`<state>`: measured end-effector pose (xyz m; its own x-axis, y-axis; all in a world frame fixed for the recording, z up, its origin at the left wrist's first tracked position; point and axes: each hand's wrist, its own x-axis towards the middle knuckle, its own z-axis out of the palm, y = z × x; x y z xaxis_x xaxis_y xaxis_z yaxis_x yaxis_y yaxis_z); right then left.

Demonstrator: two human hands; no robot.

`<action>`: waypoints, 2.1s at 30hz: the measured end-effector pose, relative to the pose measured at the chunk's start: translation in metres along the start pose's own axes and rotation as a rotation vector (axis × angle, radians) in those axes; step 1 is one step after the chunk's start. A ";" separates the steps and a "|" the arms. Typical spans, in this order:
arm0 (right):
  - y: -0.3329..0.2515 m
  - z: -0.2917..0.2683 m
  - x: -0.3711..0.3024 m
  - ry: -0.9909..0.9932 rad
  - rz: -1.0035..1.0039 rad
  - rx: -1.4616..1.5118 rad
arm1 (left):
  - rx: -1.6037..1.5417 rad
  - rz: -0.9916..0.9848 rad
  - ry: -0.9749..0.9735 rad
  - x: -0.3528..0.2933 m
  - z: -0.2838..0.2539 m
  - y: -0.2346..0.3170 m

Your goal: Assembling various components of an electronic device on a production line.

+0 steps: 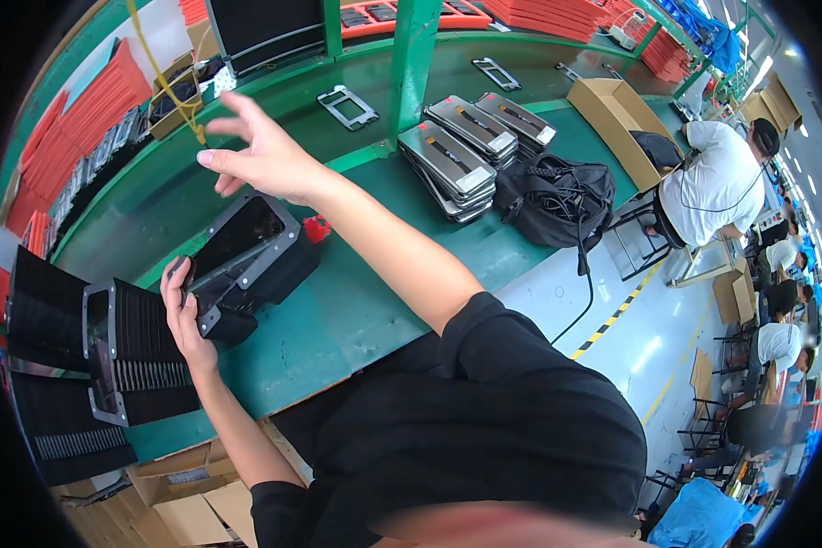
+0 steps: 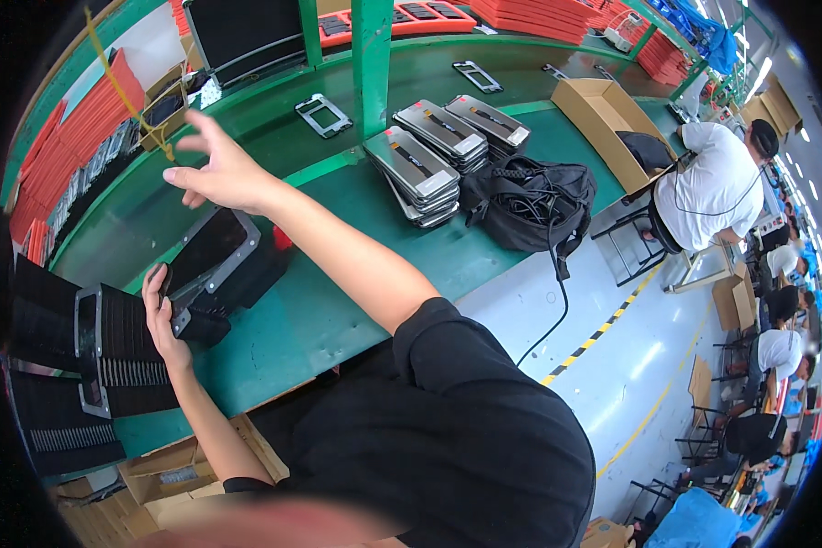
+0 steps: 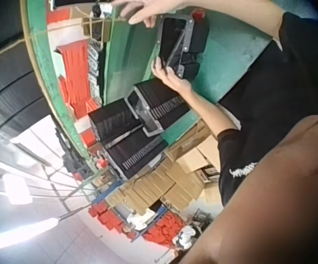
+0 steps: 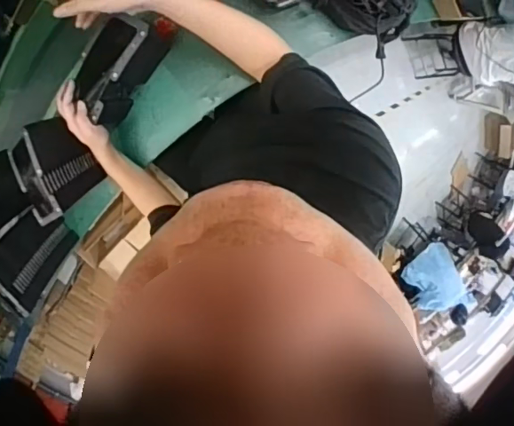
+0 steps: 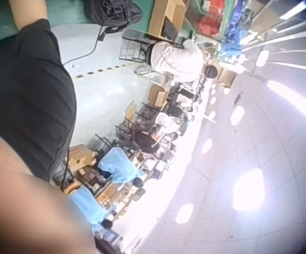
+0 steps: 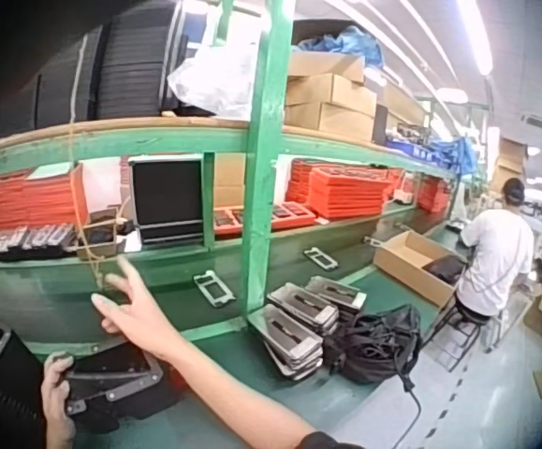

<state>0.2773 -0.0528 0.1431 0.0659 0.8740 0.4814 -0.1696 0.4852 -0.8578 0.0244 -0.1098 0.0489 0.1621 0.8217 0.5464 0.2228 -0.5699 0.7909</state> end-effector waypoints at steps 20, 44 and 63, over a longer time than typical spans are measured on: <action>-0.076 0.014 -0.039 -0.891 0.525 0.445 | -0.054 0.013 -0.044 -0.009 -0.010 -0.010; -0.025 0.043 -0.066 -1.443 -0.016 -0.616 | 0.253 0.118 -0.161 0.002 -0.010 0.011; -0.065 -0.051 -0.007 -0.587 0.015 -0.489 | 0.842 0.039 0.612 -0.037 -0.109 0.124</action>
<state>0.3376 -0.0898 0.1865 -0.4896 0.7903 0.3683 0.2978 0.5486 -0.7812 -0.0588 -0.2108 0.1569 -0.2798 0.5314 0.7995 0.8644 -0.2230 0.4507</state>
